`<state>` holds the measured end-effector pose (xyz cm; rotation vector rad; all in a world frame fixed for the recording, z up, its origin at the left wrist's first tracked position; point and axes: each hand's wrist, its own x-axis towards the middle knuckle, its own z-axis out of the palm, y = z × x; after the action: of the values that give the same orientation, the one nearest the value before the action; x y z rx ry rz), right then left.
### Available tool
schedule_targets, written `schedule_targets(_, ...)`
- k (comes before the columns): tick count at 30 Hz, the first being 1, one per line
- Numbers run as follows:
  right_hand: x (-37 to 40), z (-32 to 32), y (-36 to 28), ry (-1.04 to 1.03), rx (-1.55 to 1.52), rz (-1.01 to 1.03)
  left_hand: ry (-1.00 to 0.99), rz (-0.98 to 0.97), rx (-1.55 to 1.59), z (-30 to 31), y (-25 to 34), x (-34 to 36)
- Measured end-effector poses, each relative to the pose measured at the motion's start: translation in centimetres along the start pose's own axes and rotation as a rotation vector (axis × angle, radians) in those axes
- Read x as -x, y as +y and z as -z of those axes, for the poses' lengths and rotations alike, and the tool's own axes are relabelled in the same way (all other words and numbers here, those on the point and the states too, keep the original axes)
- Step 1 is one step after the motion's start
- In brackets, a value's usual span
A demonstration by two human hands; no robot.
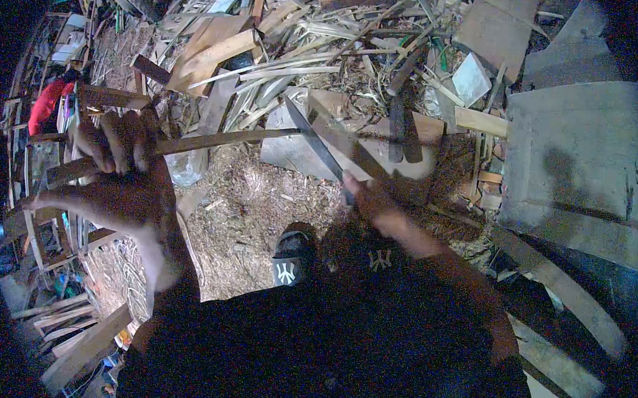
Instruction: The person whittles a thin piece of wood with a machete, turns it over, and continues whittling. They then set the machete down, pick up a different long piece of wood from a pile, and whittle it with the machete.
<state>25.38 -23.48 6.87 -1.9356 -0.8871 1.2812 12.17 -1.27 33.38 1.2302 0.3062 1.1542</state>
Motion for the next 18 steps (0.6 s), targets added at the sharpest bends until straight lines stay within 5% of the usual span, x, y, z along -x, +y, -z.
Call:
schedule_targets(1,0.4,1.8,-2.4,-0.098,-0.349,-0.412,0.000,-0.004,0.002,0.3,0.0,0.1)
schedule_targets(3,0.5,2.5,-3.1,-0.184,-0.336,-0.337,-0.085,0.060,0.202,1.0,-0.6,0.4)
schedule_targets(5,0.6,1.3,-3.2,0.065,0.429,0.095,0.032,-0.006,0.078,0.7,-0.7,1.1)
schedule_targets(11,2.4,2.6,-7.7,0.137,-0.026,0.250,0.044,-0.036,-0.091,2.0,-0.4,1.6)
schedule_targets(13,2.3,1.3,-5.7,0.236,-0.242,0.521,0.165,-0.019,-0.042,1.2,-0.4,1.6)
schedule_targets(14,2.7,1.2,-5.1,0.213,0.006,0.367,0.165,-0.015,-0.044,1.3,-0.4,1.6)
schedule_targets(17,-0.1,-2.8,2.9,0.307,0.324,0.426,0.156,-0.042,-0.061,2.1,-0.5,1.8)
schedule_targets(18,-0.4,-3.5,3.5,0.247,0.308,0.237,0.088,-0.043,-0.024,2.8,-0.4,1.7)
